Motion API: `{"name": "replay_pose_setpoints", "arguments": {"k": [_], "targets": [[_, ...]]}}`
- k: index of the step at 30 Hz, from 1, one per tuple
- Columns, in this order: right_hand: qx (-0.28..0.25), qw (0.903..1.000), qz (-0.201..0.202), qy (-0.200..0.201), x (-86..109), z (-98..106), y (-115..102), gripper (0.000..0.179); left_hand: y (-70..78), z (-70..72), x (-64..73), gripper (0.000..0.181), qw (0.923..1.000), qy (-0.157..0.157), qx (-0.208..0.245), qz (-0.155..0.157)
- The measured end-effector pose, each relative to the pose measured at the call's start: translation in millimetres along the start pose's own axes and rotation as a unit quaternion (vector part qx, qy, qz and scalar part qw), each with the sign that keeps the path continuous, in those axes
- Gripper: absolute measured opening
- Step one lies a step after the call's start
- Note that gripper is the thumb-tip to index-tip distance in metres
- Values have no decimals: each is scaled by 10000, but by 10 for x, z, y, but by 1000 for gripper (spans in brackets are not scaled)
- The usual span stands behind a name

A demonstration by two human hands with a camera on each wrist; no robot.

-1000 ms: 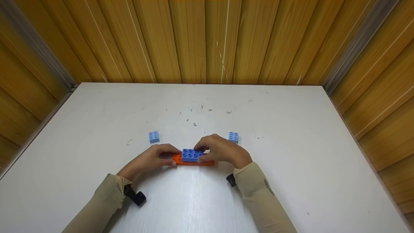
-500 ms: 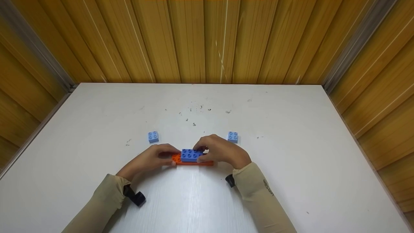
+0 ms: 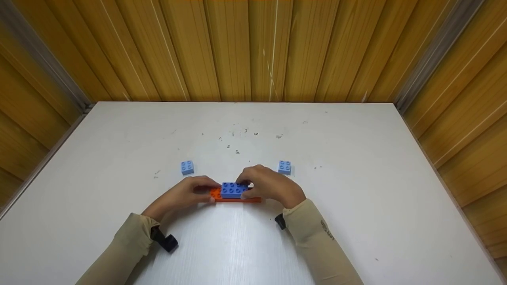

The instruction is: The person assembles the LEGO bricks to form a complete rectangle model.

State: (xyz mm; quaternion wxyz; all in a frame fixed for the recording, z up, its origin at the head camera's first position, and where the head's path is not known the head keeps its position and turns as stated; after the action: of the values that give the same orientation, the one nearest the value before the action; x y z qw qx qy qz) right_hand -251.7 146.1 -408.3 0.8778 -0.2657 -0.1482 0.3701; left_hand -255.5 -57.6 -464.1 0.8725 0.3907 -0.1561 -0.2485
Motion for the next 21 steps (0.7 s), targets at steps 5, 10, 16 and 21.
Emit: {"name": "replay_pose_setpoints", "arguments": {"k": [5,10,16,21], "targets": [[187,9997,128,66,-2,2,-28,31,-13,-6,-4,34,10000,-17,-3,30],[200,9997,92,89,-1,-6,-33,31,-15,-15,-11,35,10000,-24,-38,-23],[196,9994,237,137,0,-24,-36,30,0,-10,-2,35,10000,-21,-43,7],[186,9994,254,160,6,-20,-34,31,-3,-16,6,35,9999,-54,3,138]]}}
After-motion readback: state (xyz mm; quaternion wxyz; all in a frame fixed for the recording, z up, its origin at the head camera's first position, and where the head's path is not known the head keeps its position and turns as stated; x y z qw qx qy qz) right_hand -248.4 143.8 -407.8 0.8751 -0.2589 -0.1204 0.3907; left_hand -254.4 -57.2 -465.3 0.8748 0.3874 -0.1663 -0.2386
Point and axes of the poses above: each hand's wrist, its own x-axis away from the middle knuckle, its own z-axis out of the back of the hand, y = z × x, the point moved 5 cm from there along -x, towards the middle knuckle, and after that the axes turned 5 degrees about -x, right-handed, at the moved point
